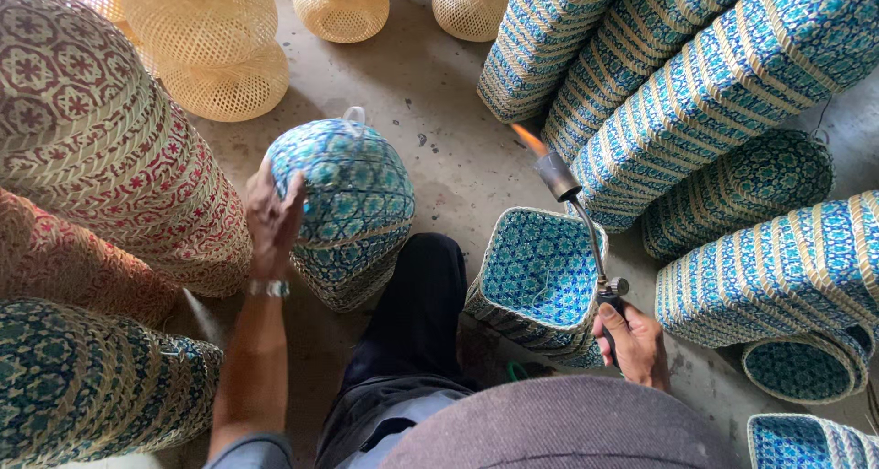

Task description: The person uses a handheld torch to apply flame to the rope edges of woven baskets. They rotate each basket to sear the edges and then place it on a stack. The process is repeated for multiple baskets.

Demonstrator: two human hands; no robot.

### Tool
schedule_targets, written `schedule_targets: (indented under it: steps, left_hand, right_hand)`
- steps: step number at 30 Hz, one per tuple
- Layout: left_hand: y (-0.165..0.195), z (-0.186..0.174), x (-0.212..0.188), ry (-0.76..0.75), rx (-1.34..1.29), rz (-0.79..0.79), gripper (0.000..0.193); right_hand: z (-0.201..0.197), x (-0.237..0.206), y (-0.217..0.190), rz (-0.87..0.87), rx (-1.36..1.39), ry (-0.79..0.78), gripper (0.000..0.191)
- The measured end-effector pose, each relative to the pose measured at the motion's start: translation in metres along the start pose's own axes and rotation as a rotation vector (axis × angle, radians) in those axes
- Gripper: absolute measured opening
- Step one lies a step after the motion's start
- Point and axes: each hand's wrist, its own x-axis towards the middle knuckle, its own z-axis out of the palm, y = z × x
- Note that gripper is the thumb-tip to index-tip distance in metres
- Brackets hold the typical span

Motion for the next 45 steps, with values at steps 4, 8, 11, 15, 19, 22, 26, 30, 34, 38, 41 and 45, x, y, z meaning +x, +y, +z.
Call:
schedule_targets:
  steps: [4, 8, 11, 15, 19, 22, 26, 30, 34, 38, 41, 45]
  left_hand:
    - [0.027, -0.011, 0.037, -0.006, 0.147, 0.376, 0.078]
    - [0.053, 0.001, 0.073, -0.228, 0.242, 0.4, 0.083]
    - [0.07, 0.024, 0.089, -0.397, 0.35, 0.349, 0.086]
    - [0.075, 0.037, 0.092, -0.425, 0.358, 0.365, 0.083]
    - [0.078, 0.033, 0.086, -0.386, 0.353, 0.283, 0.071]
    - [0.077, 0.015, 0.073, -0.282, 0.278, 0.389, 0.068]
    - [0.066, -0.003, 0.035, -0.104, 0.251, 0.529, 0.066]
    - [0.056, -0.001, 0.017, -0.042, 0.232, 0.495, 0.067]
    - [0.053, -0.008, 0.022, -0.055, 0.194, 0.563, 0.068]
    - [0.06, -0.018, 0.025, -0.053, 0.199, 0.633, 0.067]
    - [0.069, -0.026, 0.023, -0.046, 0.198, 0.648, 0.069]
    - [0.076, -0.038, 0.023, 0.016, 0.235, 0.674, 0.069]
  right_hand:
    - [0.002, -0.012, -0.001, 0.044, -0.044, 0.017, 0.044]
    - [0.0, -0.017, -0.002, 0.083, -0.075, 0.052, 0.046]
    - [-0.001, -0.018, 0.004, 0.041, -0.034, 0.056, 0.045]
    - [-0.002, -0.023, 0.015, -0.006, 0.018, 0.072, 0.04]
    - [-0.004, -0.028, 0.02, 0.015, -0.022, 0.086, 0.042]
    - [-0.003, -0.031, 0.02, 0.033, -0.035, 0.091, 0.043]
    - [0.005, -0.031, 0.022, 0.038, 0.004, 0.083, 0.042]
    - [0.013, -0.027, 0.023, -0.027, 0.03, 0.039, 0.042]
    - [0.019, -0.025, 0.022, -0.015, 0.048, 0.035, 0.039]
    - [0.021, -0.026, 0.023, -0.037, 0.081, 0.027, 0.038]
    - [0.019, -0.028, 0.024, -0.023, 0.048, 0.026, 0.04]
    - [0.018, -0.03, 0.025, -0.028, 0.035, 0.031, 0.039]
